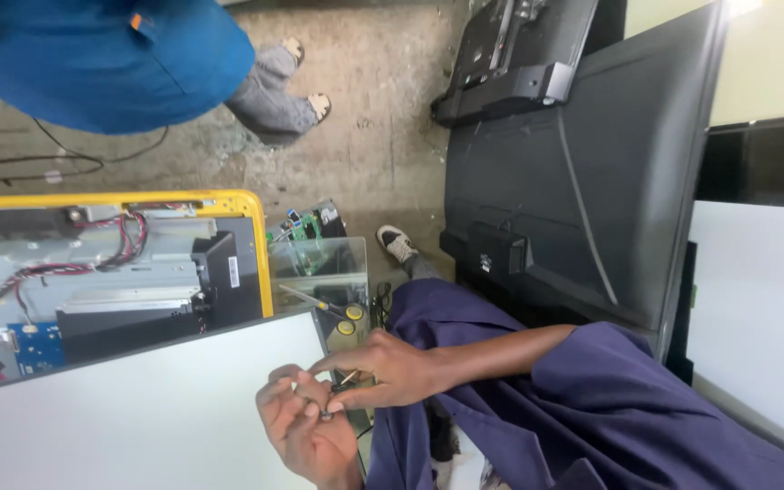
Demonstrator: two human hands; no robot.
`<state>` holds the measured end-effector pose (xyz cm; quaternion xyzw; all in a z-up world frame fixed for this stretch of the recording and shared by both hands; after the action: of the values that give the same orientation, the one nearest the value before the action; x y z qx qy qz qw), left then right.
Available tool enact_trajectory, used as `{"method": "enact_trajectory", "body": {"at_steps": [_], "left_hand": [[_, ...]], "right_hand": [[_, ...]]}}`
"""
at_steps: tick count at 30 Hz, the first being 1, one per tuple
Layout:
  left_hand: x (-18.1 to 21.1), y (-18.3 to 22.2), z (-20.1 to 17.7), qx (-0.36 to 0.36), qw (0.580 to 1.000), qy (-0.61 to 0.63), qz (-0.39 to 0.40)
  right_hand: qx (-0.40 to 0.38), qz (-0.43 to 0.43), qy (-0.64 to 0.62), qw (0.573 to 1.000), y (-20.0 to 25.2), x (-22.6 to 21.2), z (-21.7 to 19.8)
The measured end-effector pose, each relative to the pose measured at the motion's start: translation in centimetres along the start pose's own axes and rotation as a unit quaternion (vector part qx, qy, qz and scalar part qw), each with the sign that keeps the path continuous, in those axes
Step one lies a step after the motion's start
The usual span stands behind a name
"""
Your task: The person works on the back of a flat-screen television, using a small tool to pry and adjust components along the edge of the screen. They move the television around on a glass table and use a wooden stick to manipulate parts near the frame.
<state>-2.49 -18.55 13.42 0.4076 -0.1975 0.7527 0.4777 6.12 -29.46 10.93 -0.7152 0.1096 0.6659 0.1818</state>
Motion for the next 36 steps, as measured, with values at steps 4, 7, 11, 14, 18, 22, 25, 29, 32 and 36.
{"method": "enact_trajectory", "body": {"at_steps": [4,7,11,14,18,22,25,29,32,36], "left_hand": [[0.4,2.1,-0.6,-0.004,0.998,-0.036,0.052],[0.8,3.6,0.3,-0.016,0.992,-0.101,0.071],[2.2,5.5,1.1,-0.014,0.992,-0.047,0.115],[3.5,7.1,0.7,-0.013,0.991,-0.042,0.126],[1.8,9.7,-0.1,-0.047,0.975,-0.217,0.027],[0.9,12.4,1.4,-0.069,0.978,-0.196,-0.020],[2.0,14.1,1.9,-0.087,0.996,-0.001,0.012],[3.0,15.8,0.8,0.026,0.997,-0.044,0.060],[4.0,16.5,-0.3,0.112,0.991,-0.040,0.060],[4.0,16.7,-2.9,0.152,0.981,0.114,0.036]], "right_hand": [[-0.037,-0.023,0.018,0.999,0.7,-3.6,-0.5],[-0.022,-0.119,0.062,0.991,1.4,-6.1,-0.4],[-0.049,-0.146,0.111,0.982,3.7,-8.5,1.1],[-0.071,-0.197,0.159,0.965,5.6,-11.7,2.8],[-0.139,-0.202,0.229,0.942,7.2,-12.1,6.0],[-0.143,-0.127,0.292,0.937,7.4,-11.4,8.5],[-0.173,-0.013,0.360,0.917,7.0,-11.2,10.0],[-0.233,0.035,0.385,0.892,7.5,-10.4,12.1],[-0.266,0.001,0.380,0.886,8.0,-10.6,13.2],[-0.257,-0.058,0.332,0.906,8.7,-10.8,13.2]]}}
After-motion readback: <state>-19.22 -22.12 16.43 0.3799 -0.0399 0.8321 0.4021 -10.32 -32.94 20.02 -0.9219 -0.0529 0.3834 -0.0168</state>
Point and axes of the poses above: each hand's wrist, its own y-axis away from the middle knuckle, its own z-axis out of the palm, x = y × z, the point moved 3 cm from there along -y, towards the middle knuckle, and after that the axes turned 15 degrees about -x, right-handed, at the moved point
